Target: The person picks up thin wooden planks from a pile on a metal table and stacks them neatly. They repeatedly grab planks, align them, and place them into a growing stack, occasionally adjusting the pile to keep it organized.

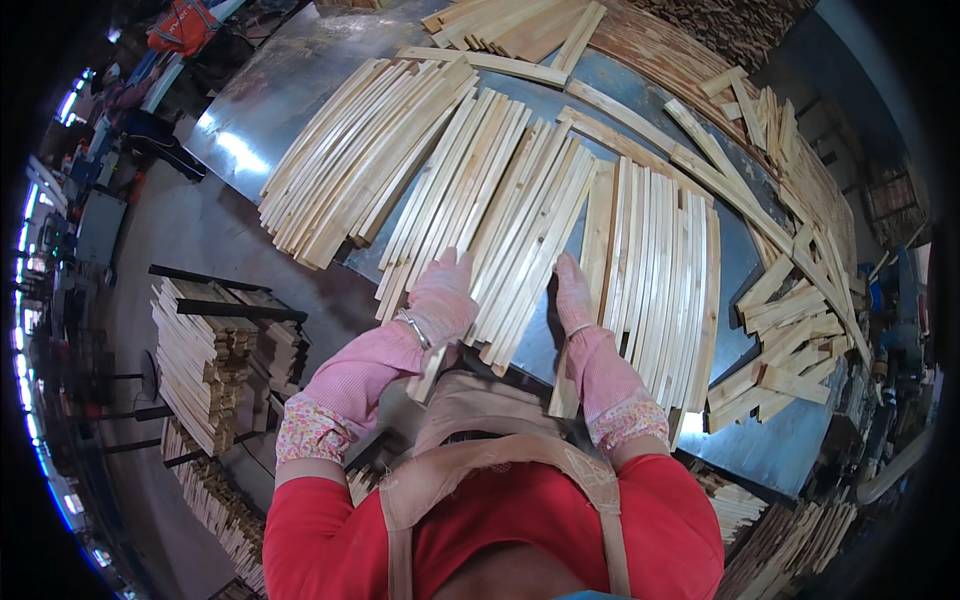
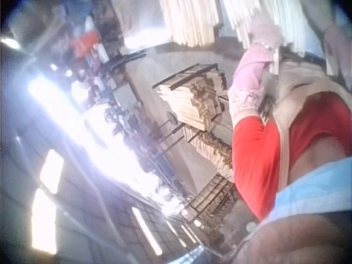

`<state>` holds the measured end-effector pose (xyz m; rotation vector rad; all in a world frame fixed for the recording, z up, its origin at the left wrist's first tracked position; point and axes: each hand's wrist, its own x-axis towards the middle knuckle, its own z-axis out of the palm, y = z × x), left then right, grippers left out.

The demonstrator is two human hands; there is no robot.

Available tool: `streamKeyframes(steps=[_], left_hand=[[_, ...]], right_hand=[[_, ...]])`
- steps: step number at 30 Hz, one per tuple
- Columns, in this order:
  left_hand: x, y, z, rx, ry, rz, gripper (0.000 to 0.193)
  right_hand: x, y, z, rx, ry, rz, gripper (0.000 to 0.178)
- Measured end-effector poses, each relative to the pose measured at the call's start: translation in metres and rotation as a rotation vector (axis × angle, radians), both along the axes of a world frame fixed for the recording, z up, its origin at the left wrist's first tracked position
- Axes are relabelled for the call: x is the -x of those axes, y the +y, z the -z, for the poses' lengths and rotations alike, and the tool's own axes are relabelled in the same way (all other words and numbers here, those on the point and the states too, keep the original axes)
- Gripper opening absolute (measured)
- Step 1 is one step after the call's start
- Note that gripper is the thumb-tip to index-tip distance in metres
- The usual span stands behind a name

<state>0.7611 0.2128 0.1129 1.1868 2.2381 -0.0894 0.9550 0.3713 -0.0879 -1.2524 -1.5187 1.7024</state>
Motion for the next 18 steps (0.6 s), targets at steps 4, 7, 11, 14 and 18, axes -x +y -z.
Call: streamKeyframes(steps=[4, 7, 11, 14, 18], left_hand=[[-0.03, -0.009, 0.015, -0.067, 0.006, -0.049, 0.069], [-0.037, -0.008, 0.002, -0.053, -0.086, -0.128, 0.071], [-0.011, 0.002, 0.039, -0.031, -0.077, -0.085, 0.08], [-0.006, 0.002, 0.062, -0.12, 0.205, 0.04, 0.081], [0.004, 0.003, 0.088, -0.345, 0.32, 0.041, 0.081]], right_hand=[[-0.01, -0.013, -0.037, 0.098, 0.014, 0.036, 0.083], [-0.024, -0.003, -0.013, 0.142, 0.058, 0.079, 0.085], [-0.023, 0.012, 0.014, 0.216, 0.085, 0.086, 0.088], [-0.011, 0.015, 0.002, 0.208, -0.004, 0.026, 0.087], [0.0, 0.021, -0.012, 0.032, -0.207, -0.094, 0.081]])
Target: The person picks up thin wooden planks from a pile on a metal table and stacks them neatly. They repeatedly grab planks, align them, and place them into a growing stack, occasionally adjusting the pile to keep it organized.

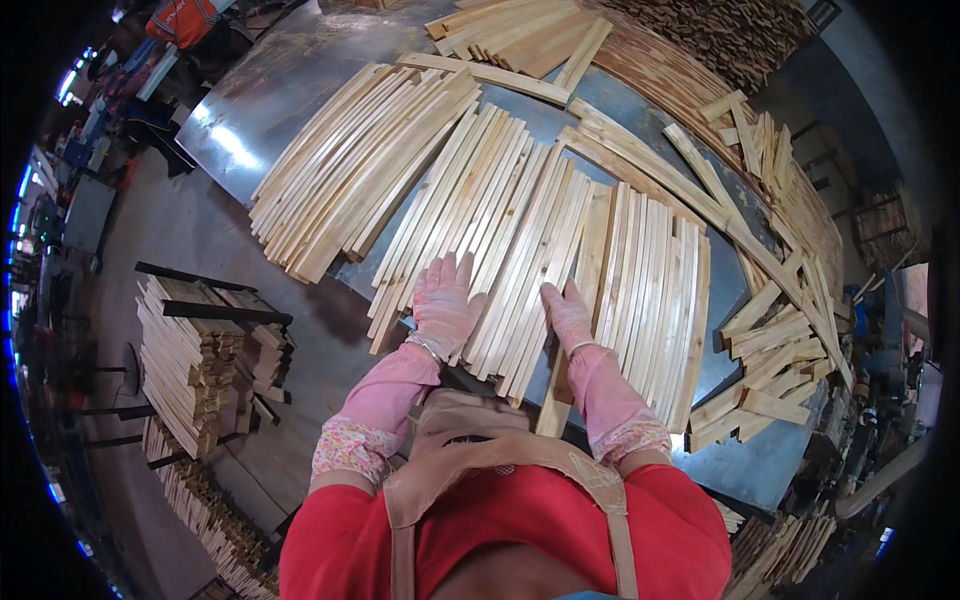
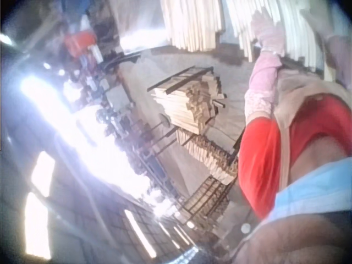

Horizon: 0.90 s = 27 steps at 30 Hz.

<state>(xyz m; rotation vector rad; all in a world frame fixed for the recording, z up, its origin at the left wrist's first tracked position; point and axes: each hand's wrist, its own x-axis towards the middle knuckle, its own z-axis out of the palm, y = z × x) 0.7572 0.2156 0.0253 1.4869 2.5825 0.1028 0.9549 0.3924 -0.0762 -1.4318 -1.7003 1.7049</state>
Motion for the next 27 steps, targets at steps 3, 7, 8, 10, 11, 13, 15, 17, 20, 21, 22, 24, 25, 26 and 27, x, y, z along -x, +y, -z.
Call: streamKeyframes(steps=[3, 7, 8, 10, 11, 13, 15, 17, 20, 21, 22, 24, 25, 26, 27], left_hand=[[0.0, 0.001, 0.01, 0.127, -0.091, 0.035, 0.092], [0.044, -0.001, 0.02, 0.231, 0.038, 0.005, 0.089], [0.068, 0.009, 0.007, 0.279, 0.115, -0.006, 0.087], [0.129, 0.024, -0.031, 0.305, 0.234, -0.075, 0.082], [0.164, 0.026, -0.045, 0.287, 0.271, -0.131, 0.079], [0.243, 0.011, -0.023, 0.196, 0.35, -0.159, 0.07], [0.289, 0.001, -0.004, 0.137, 0.405, -0.103, 0.066], [0.324, 0.0, 0.005, 0.086, 0.419, -0.091, 0.065], [0.392, 0.002, 0.013, 0.019, 0.457, -0.144, 0.064], [0.42, -0.002, 0.015, 0.019, 0.458, -0.153, 0.062], [0.443, -0.002, 0.01, 0.021, 0.454, -0.153, 0.06], [0.491, -0.005, 0.009, 0.028, 0.45, -0.17, 0.058], [0.519, -0.007, 0.016, 0.024, 0.446, -0.187, 0.058], [0.542, -0.009, 0.017, 0.017, 0.441, -0.209, 0.058], [0.562, -0.013, 0.017, 0.025, 0.428, -0.213, 0.057]], right_hand=[[0.022, -0.006, -0.029, -0.118, -0.125, -0.091, 0.079], [0.042, -0.025, -0.026, -0.089, -0.106, -0.137, 0.084], [0.046, -0.03, -0.018, -0.108, -0.122, -0.146, 0.085], [0.065, -0.044, -0.03, -0.112, -0.192, -0.139, 0.091], [0.078, -0.042, -0.032, -0.102, -0.18, -0.133, 0.093], [0.106, -0.038, -0.034, -0.081, -0.158, -0.138, 0.095], [0.13, -0.039, -0.032, -0.045, -0.155, -0.136, 0.098], [0.156, -0.045, -0.032, -0.001, -0.153, -0.141, 0.101], [0.223, -0.051, -0.054, -0.026, -0.335, -0.192, 0.11], [0.253, -0.054, -0.068, -0.034, -0.382, -0.219, 0.112], [0.278, -0.058, -0.074, -0.036, -0.395, -0.233, 0.114], [0.326, -0.067, -0.081, -0.039, -0.422, -0.26, 0.117], [0.348, -0.071, -0.084, -0.054, -0.454, -0.28, 0.119], [0.37, -0.074, -0.087, -0.075, -0.489, -0.304, 0.12], [0.39, -0.078, -0.089, -0.095, -0.523, -0.329, 0.121]])
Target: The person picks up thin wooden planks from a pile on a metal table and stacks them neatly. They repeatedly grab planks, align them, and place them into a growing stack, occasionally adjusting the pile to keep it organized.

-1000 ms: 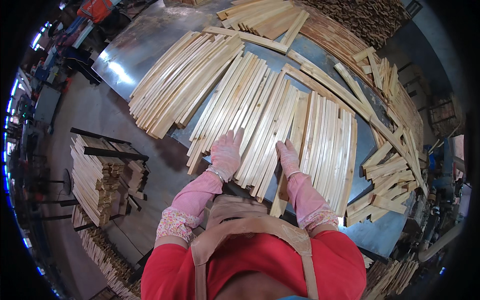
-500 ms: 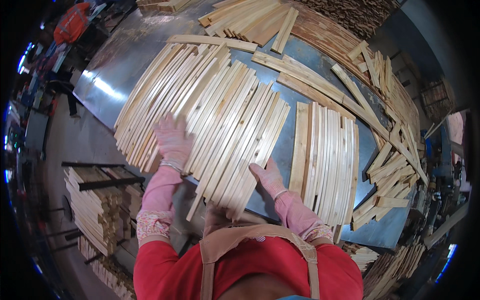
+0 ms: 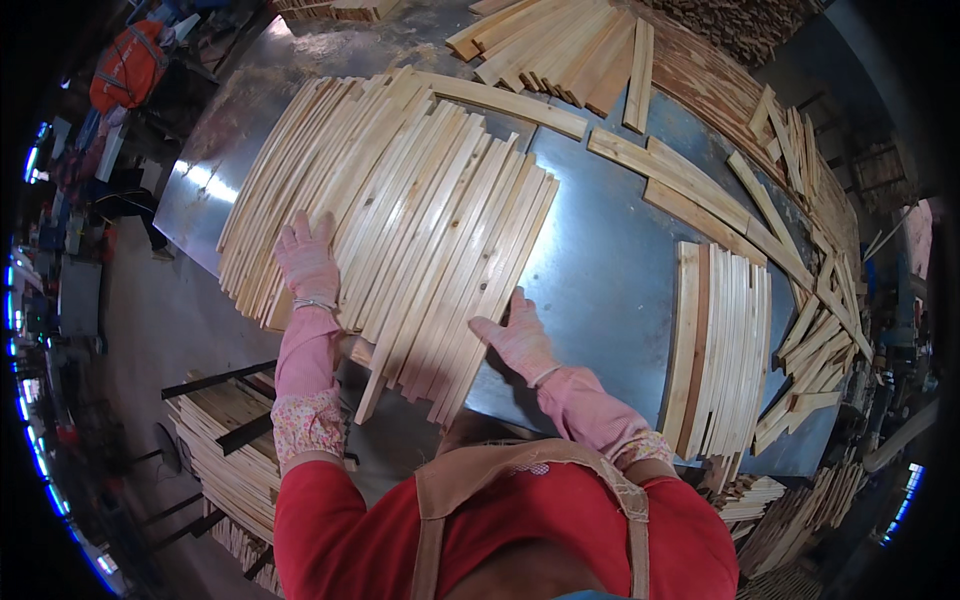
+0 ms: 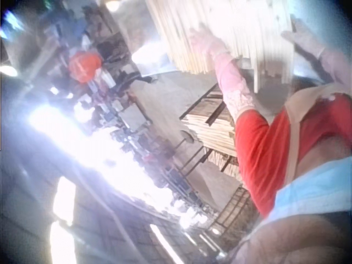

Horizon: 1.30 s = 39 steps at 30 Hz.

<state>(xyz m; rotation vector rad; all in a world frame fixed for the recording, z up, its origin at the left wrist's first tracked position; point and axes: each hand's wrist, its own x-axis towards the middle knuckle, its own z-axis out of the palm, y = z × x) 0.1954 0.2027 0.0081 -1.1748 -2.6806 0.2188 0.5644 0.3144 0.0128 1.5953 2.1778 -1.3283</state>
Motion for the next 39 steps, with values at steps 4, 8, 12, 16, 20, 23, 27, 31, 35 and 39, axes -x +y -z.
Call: streamKeyframes(steps=[4, 8, 12, 16, 20, 23, 27, 31, 35, 39], left_hand=[[0.044, 0.002, -0.022, 0.062, -0.071, -0.026, 0.058], [-0.008, 0.027, -0.046, 0.183, -0.108, 0.03, 0.071], [-0.116, 0.021, -0.023, -0.043, -0.516, 0.388, 0.08], [-0.152, 0.003, 0.04, -0.374, -0.46, 0.401, 0.076], [-0.155, 0.007, 0.036, -0.417, -0.359, 0.328, 0.062], [-0.153, 0.01, 0.025, -0.444, -0.473, 0.283, 0.045], [-0.153, 0.01, -0.001, -0.51, -0.683, 0.116, 0.035], [-0.085, 0.046, -0.076, -0.245, -1.234, -0.28, 0.04], [-0.011, -0.017, 0.014, -0.257, -1.022, -0.179, 0.052], [-0.001, 0.005, -0.025, -0.025, -0.803, -0.101, 0.052]], right_hand=[[0.042, -0.003, 0.021, 0.04, 0.045, 0.113, 0.123], [0.033, 0.019, 0.02, -0.07, 0.086, 0.075, 0.109], [0.056, 0.117, 0.033, -0.582, 0.185, 0.075, 0.088], [0.12, 0.235, 0.026, -0.896, 0.208, -0.033, 0.08], [0.168, 0.283, 0.003, -0.382, 0.201, -0.135, 0.069], [0.15, 0.289, -0.004, -0.177, 0.501, -0.008, 0.062], [0.087, 0.24, 0.003, -0.343, 0.605, 0.201, 0.072], [0.004, 0.149, 0.081, 0.038, 0.141, 0.056, 0.095], [0.053, 0.068, 0.041, 0.259, -0.033, -0.191, 0.133], [0.056, 0.075, 0.038, 0.295, -0.027, -0.127, 0.136]])
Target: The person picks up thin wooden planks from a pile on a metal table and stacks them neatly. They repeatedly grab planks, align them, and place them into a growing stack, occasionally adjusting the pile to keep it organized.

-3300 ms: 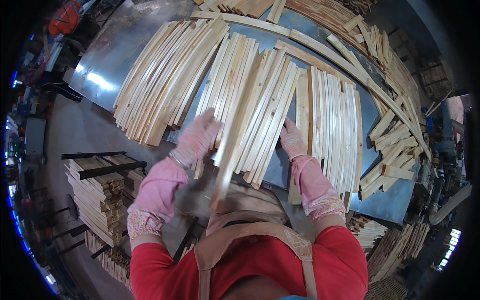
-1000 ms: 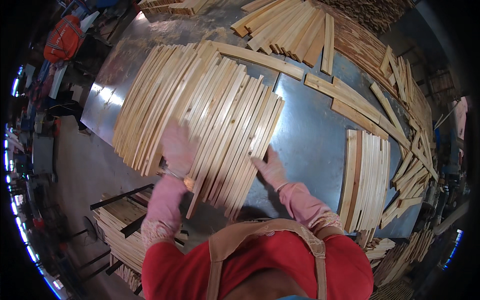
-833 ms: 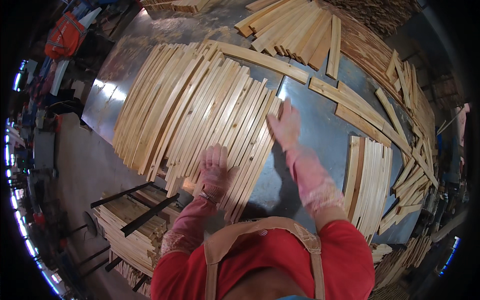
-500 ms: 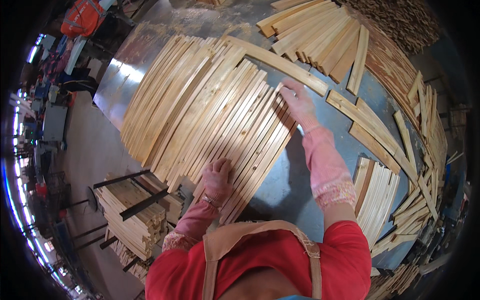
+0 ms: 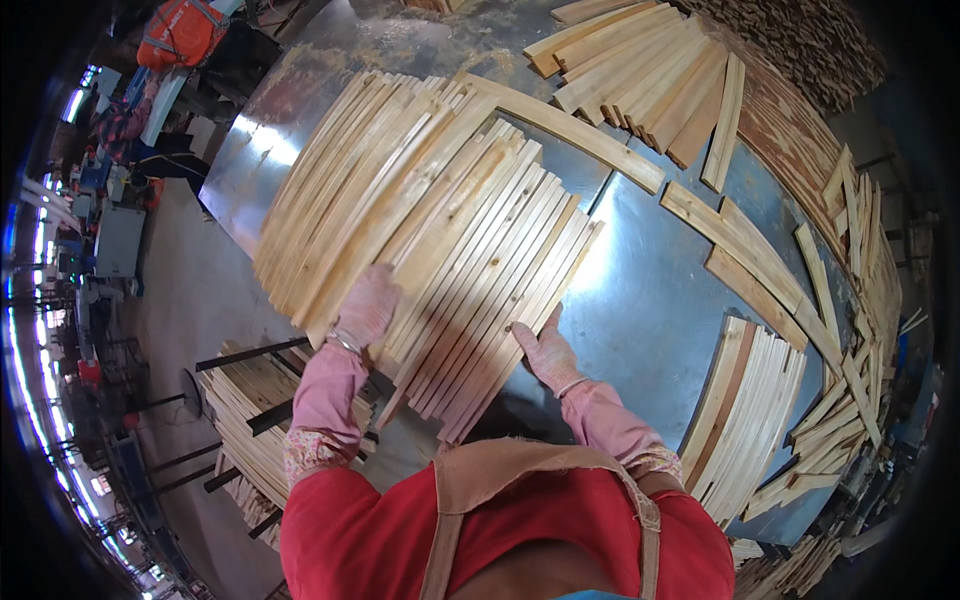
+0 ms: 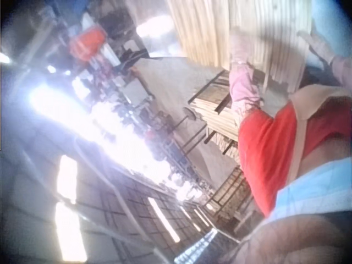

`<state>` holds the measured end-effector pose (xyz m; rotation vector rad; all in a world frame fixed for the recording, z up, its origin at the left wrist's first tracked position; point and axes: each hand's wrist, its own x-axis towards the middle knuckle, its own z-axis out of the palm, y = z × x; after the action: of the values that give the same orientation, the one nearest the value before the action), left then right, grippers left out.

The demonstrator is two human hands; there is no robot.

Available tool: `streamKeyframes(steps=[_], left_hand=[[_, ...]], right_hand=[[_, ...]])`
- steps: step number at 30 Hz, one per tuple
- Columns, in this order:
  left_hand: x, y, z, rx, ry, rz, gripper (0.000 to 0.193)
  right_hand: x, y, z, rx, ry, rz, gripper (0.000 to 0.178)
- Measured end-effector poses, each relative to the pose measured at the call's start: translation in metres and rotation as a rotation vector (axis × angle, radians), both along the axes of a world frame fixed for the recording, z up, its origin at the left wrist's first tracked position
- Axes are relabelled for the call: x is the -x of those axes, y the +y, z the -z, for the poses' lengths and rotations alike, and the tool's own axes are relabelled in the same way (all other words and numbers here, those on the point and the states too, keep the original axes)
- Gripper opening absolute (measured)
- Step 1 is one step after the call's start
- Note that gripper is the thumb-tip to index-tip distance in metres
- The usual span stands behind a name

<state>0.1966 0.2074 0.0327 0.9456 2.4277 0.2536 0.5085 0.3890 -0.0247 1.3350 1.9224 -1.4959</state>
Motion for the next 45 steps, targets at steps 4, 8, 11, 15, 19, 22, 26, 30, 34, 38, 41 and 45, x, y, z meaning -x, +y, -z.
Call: streamKeyframes(steps=[4, 8, 11, 15, 19, 22, 26, 30, 34, 38, 41, 45], left_hand=[[-0.011, 0.001, -0.014, -0.071, 0.185, -0.039, 0.044], [-0.005, -0.016, -0.003, -0.138, 0.573, 0.092, 0.033], [0.029, -0.025, 0.008, -0.044, 0.737, 0.056, 0.03], [0.06, -0.046, 0.016, -0.081, 0.768, -0.081, 0.031], [0.054, -0.04, 0.024, -0.08, 0.715, -0.054, 0.034], [0.051, -0.044, 0.022, -0.057, 0.761, -0.081, 0.038], [0.028, -0.022, -0.006, 0.047, 0.728, 0.022, 0.051], [0.029, -0.042, 0.019, 0.275, 0.753, 0.2, 0.086], [0.042, -0.021, -0.006, 0.364, 0.536, 0.191, 0.086], [0.043, -0.008, -0.017, 0.326, 0.47, 0.155, 0.073], [0.051, -0.002, -0.053, 0.182, 0.198, -0.152, 0.07], [0.072, -0.042, -0.031, 0.137, 0.612, 0.179, 0.065]], right_hand=[[-0.001, -0.005, 0.008, -0.081, 0.043, 0.004, 0.135], [0.001, -0.003, -0.001, -0.054, 0.021, -0.026, 0.136], [-0.003, -0.005, 0.01, -0.079, 0.03, -0.026, 0.136], [0.001, -0.001, 0.003, -0.051, -0.016, -0.077, 0.135], [-0.003, -0.002, 0.007, -0.08, 0.042, -0.059, 0.133], [-0.004, 0.0, 0.008, -0.064, 0.048, -0.067, 0.132], [-0.005, -0.001, 0.008, -0.056, 0.035, -0.05, 0.131], [-0.009, -0.004, 0.017, -0.049, 0.134, -0.033, 0.131], [-0.012, -0.004, 0.028, -0.057, 0.15, -0.017, 0.133], [-0.01, -0.002, 0.023, -0.057, 0.142, -0.019, 0.134], [-0.014, -0.001, 0.024, -0.058, 0.154, 0.0, 0.13], [-0.013, 0.009, 0.026, -0.171, 0.305, 0.235, 0.103]])
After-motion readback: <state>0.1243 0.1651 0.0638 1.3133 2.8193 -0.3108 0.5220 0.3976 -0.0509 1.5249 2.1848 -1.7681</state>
